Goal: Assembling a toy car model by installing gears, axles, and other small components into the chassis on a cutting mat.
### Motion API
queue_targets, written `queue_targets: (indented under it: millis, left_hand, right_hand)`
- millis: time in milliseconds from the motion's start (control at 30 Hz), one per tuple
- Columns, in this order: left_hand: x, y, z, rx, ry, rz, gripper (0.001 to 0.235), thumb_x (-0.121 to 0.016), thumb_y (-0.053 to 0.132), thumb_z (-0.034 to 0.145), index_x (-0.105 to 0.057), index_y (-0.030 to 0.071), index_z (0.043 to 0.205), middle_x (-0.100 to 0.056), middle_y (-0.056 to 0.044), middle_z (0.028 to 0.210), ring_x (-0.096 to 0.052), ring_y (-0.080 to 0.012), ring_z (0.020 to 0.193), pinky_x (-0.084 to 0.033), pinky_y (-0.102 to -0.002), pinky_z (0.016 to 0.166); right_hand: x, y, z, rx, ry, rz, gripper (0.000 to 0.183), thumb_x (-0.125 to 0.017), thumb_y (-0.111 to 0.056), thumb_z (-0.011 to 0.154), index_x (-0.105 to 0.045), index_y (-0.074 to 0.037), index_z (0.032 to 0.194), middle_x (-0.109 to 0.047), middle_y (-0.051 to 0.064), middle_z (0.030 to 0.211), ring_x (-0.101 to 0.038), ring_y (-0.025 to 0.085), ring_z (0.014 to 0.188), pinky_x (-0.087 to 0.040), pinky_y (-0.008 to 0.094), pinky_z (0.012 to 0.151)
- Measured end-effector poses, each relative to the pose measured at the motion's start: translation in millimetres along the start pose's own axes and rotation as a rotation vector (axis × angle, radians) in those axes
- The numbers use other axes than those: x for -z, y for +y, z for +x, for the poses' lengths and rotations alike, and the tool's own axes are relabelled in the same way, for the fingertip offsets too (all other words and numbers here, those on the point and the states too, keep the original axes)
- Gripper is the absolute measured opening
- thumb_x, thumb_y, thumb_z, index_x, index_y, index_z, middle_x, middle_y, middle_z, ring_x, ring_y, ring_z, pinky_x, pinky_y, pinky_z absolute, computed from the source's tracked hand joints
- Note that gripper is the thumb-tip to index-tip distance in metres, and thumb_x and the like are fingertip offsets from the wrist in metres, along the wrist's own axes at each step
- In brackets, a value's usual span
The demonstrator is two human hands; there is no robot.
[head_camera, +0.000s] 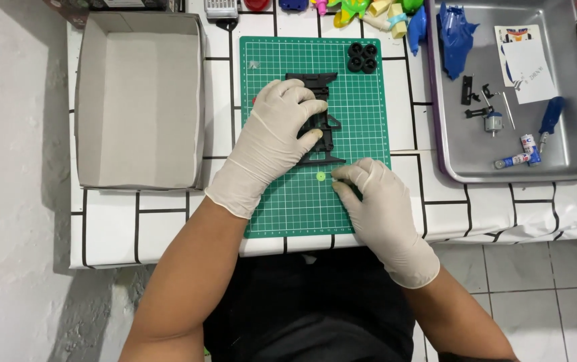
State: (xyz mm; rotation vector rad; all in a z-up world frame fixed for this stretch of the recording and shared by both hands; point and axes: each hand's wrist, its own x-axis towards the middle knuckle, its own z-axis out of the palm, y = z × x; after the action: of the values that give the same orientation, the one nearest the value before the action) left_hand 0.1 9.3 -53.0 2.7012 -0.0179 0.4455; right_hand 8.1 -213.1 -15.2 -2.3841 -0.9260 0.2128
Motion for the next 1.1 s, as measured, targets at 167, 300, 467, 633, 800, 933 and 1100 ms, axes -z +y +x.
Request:
queue_targets:
  millis: [167, 300, 467, 633, 800, 933, 1100]
  left_hand:
    - [1, 0, -1, 0.002, 0.0, 0.006, 0.033, -0.079, 0.033, 0.09, -0.071, 0.022, 0.12, -0.065, -0.002, 0.118, -0.049, -0.0242, 0.135, -0.029, -0.05, 0.119]
    - [1, -2, 0, -0.014, 0.0, -0.022, 0.033, -0.08, 0.031, 0.088, -0.072, 0.022, 0.12, -0.065, -0.002, 0.118, -0.05, -0.024, 0.135, -0.029, -0.048, 0.119]
    - [2, -2, 1, -0.016, -0.014, -0.021, 0.033, -0.079, 0.03, 0.088, -0.072, 0.022, 0.119, -0.066, -0.002, 0.119, -0.051, -0.0234, 0.134, -0.029, -0.048, 0.12]
    - [2, -3, 1, -0.034, -0.02, 0.001, 0.032, -0.078, 0.03, 0.089, -0.071, 0.023, 0.119, -0.065, 0.001, 0.119, -0.05, -0.0212, 0.134, -0.031, -0.046, 0.119]
    - [10, 6, 6, -0.143, 0.261, -0.101, 0.014, -0.078, 0.023, 0.096, -0.073, 0.021, 0.108, -0.067, 0.006, 0.102, -0.059, -0.0175, 0.117, -0.041, -0.04, 0.108]
    - [11, 35, 24, -0.21, 0.329, -0.09, 0.011, -0.076, 0.029, 0.098, -0.072, 0.023, 0.107, -0.066, 0.009, 0.099, -0.06, -0.0154, 0.112, -0.042, -0.037, 0.105]
    - [27, 97, 55, -0.397, 0.27, -0.002, 0.007, -0.072, 0.016, 0.092, -0.075, 0.016, 0.098, -0.072, -0.001, 0.095, -0.065, -0.0257, 0.1, -0.048, -0.045, 0.092]
  right_hand:
    - [-6, 6, 2, 0.031, 0.013, 0.018, 0.007, -0.072, -0.015, 0.095, -0.075, -0.016, 0.101, -0.068, 0.0, 0.09, -0.068, 0.023, 0.095, -0.053, 0.039, 0.089]
    - [-5, 3, 2, 0.03, -0.007, 0.014, 0.009, -0.071, -0.014, 0.095, -0.076, -0.015, 0.102, -0.068, 0.001, 0.091, -0.068, 0.023, 0.095, -0.053, 0.039, 0.091]
    - [-4, -1, 3, 0.023, 0.003, 0.02, 0.008, -0.07, -0.014, 0.096, -0.076, -0.016, 0.101, -0.067, 0.001, 0.089, -0.068, 0.023, 0.094, -0.053, 0.039, 0.089]
    - [0, -1, 1, 0.009, -0.021, 0.058, 0.012, -0.07, -0.012, 0.096, -0.078, -0.015, 0.103, -0.069, 0.0, 0.089, -0.068, 0.02, 0.092, -0.051, 0.035, 0.091]
    - [11, 8, -14, 0.05, 0.25, 0.26, 0.019, -0.079, -0.006, 0.087, -0.079, -0.014, 0.104, -0.07, 0.003, 0.082, -0.07, 0.024, 0.081, -0.056, 0.038, 0.08]
    - [49, 50, -17, 0.132, 0.505, 0.249, 0.023, -0.08, -0.001, 0.086, -0.079, -0.014, 0.104, -0.071, 0.003, 0.088, -0.07, 0.024, 0.085, -0.056, 0.035, 0.084]
    - [129, 86, 1, -0.165, 0.431, -0.06, 0.021, -0.071, 0.002, 0.097, -0.072, -0.001, 0.118, -0.068, 0.014, 0.113, -0.061, 0.024, 0.097, -0.049, 0.037, 0.087]
